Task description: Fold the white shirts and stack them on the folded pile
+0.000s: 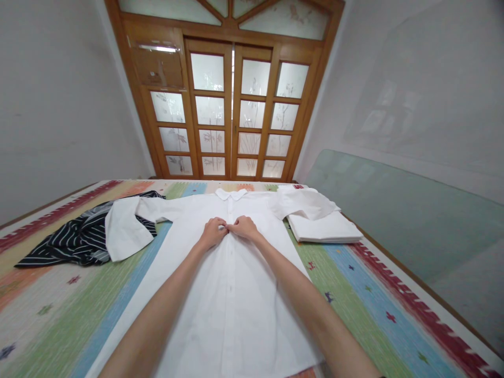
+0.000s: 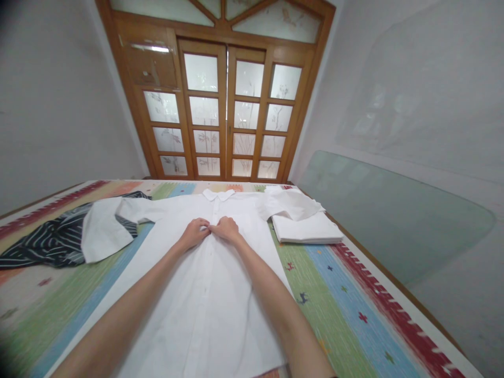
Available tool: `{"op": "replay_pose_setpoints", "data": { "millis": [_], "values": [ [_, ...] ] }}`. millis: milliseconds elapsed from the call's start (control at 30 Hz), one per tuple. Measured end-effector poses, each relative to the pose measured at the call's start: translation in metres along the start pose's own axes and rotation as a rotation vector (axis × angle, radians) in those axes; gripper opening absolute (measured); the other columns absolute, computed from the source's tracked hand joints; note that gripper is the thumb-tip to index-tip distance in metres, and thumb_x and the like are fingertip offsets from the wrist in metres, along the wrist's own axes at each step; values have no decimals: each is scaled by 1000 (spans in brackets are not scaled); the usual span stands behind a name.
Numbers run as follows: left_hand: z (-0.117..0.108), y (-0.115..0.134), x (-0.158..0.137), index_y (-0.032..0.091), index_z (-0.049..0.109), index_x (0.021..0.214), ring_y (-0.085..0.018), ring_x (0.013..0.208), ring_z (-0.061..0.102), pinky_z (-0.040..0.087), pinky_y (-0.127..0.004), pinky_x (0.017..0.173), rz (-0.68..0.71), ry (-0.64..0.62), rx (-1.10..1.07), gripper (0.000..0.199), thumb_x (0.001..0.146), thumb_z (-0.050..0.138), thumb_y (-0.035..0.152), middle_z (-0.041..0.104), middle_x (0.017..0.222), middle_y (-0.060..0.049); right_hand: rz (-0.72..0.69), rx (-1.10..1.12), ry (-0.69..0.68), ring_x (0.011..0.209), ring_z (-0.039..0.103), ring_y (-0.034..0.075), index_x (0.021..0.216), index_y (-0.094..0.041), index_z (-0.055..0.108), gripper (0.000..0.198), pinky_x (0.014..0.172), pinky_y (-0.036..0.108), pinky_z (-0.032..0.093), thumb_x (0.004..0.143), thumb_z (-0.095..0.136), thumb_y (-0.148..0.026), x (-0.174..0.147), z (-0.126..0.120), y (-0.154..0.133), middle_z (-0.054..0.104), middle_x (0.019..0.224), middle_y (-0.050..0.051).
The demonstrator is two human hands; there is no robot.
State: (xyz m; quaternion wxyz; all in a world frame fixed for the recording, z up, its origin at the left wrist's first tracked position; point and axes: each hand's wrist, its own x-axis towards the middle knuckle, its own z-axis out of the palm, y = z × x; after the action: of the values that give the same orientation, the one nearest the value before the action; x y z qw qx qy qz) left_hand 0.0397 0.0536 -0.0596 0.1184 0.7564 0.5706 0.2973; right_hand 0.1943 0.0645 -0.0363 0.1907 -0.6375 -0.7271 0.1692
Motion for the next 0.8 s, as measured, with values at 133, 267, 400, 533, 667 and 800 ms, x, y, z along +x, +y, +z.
{"op": "replay_pose_setpoints", "data": {
  "millis": [133,267,400,533,667,800],
  "values": [
    [0,10,-1,22,75,83,-21,99,62,45,-34,93,-35,10,-21,13,75,65,22,72,98,-5,7,76,1,75,68,20,74,-14,73,25,62,23,44,78,66,-37,1,1,0,73,77,13],
    [-1,20,2,19,75,78,-20,86,65,48,-30,82,-140,-33,-79,10,73,67,20,73,88,-6,32,218,-32,51,59,13,59,-15,66,20,52,20,40,77,62,-25,1,3,2,62,49,4],
    [-6,22,8,19,74,71,-18,75,66,49,-27,74,-184,-90,-113,9,70,66,17,73,75,-4,125,510,-116,36,44,9,52,-17,58,21,42,19,34,73,59,-19,3,5,10,46,34,-3],
    [-13,22,13,20,73,65,-16,63,65,49,-25,68,-226,-142,-150,11,67,63,16,68,56,1,166,647,-186,31,34,6,54,-17,54,18,36,18,27,72,57,-18,6,7,15,45,36,-5],
    [-15,20,12,21,72,63,-15,59,64,50,-25,68,-265,-154,-186,10,66,62,19,64,49,3,162,736,-245,29,30,4,53,-18,49,19,32,18,19,71,54,-16,7,5,15,45,38,-6],
    [-12,19,10,19,70,63,-14,58,64,50,-24,65,-362,-135,-329,4,65,66,17,66,53,1,160,801,-282,28,28,4,53,-18,49,19,30,18,15,72,54,-14,7,3,15,46,39,-6]
  ]
}}
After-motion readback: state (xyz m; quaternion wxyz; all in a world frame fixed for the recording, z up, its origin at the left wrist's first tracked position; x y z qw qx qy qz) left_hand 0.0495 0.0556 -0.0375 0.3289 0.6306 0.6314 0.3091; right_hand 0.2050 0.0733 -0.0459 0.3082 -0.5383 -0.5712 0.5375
